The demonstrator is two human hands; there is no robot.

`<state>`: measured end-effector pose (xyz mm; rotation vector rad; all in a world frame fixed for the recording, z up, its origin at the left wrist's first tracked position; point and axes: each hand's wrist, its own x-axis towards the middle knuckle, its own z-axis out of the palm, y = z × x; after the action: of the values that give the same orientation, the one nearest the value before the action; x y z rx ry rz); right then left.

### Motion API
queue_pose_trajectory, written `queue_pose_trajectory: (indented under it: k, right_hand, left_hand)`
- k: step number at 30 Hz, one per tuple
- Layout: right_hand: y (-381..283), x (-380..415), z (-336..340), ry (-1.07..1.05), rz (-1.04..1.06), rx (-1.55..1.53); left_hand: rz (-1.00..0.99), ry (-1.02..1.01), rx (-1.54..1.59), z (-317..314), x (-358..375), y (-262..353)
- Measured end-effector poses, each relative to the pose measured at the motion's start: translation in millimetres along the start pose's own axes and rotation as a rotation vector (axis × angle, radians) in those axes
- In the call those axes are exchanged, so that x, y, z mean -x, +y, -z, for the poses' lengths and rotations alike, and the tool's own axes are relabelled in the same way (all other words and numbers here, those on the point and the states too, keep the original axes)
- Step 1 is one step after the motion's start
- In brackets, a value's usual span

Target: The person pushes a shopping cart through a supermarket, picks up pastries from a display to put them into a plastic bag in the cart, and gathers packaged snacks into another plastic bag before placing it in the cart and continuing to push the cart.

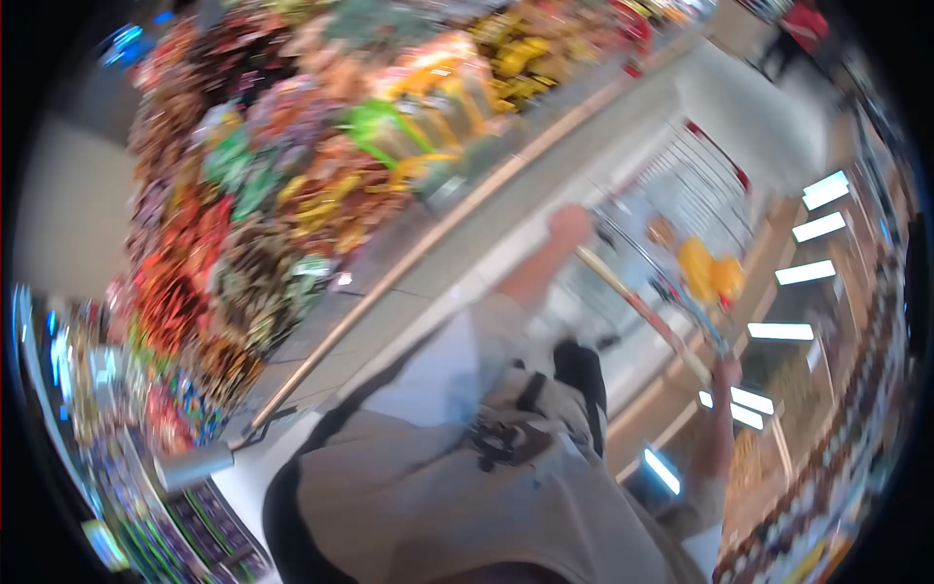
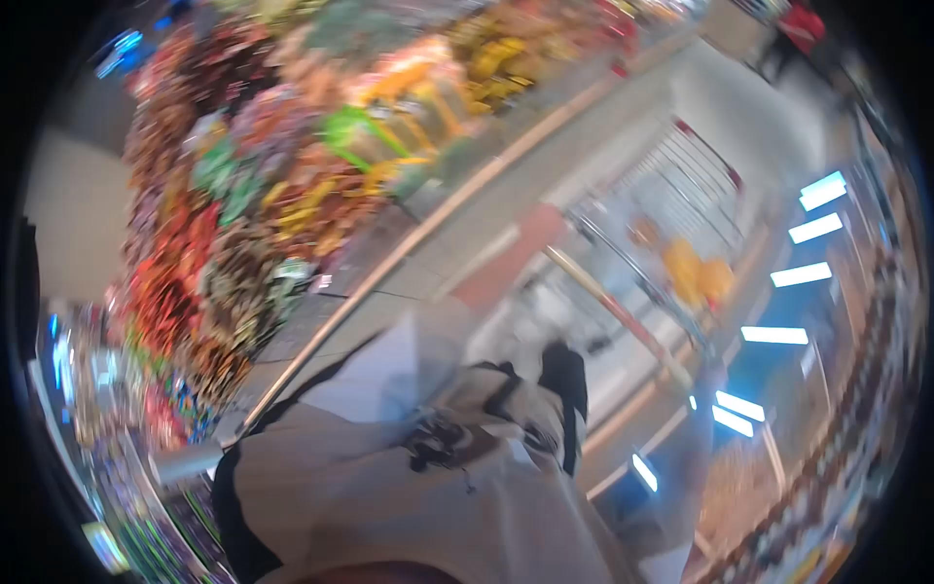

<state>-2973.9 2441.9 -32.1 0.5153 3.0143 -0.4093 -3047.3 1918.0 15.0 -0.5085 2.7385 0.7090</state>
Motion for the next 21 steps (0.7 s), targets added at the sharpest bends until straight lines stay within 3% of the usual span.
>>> queue_pose_trajectory:
  k: [3,14,18,21]
  right_hand:
    - [-16,-11,18,0.011,-0.149,0.039]
    - [-4,-90,32,-0.091,-0.185,-0.015]
    - [4,-134,34,-0.017,-0.205,-0.029]
    - [-3,-158,53,-0.134,-0.198,-0.056]
  left_hand:
    - [-0.004,-0.04,-0.013,8,-7,25]
    - [0.115,-0.198,0.074,-10,-53,73]
    - [0.162,-0.21,0.098,-6,-77,111]
    - [0.126,-0.104,0.027,-31,-114,119]
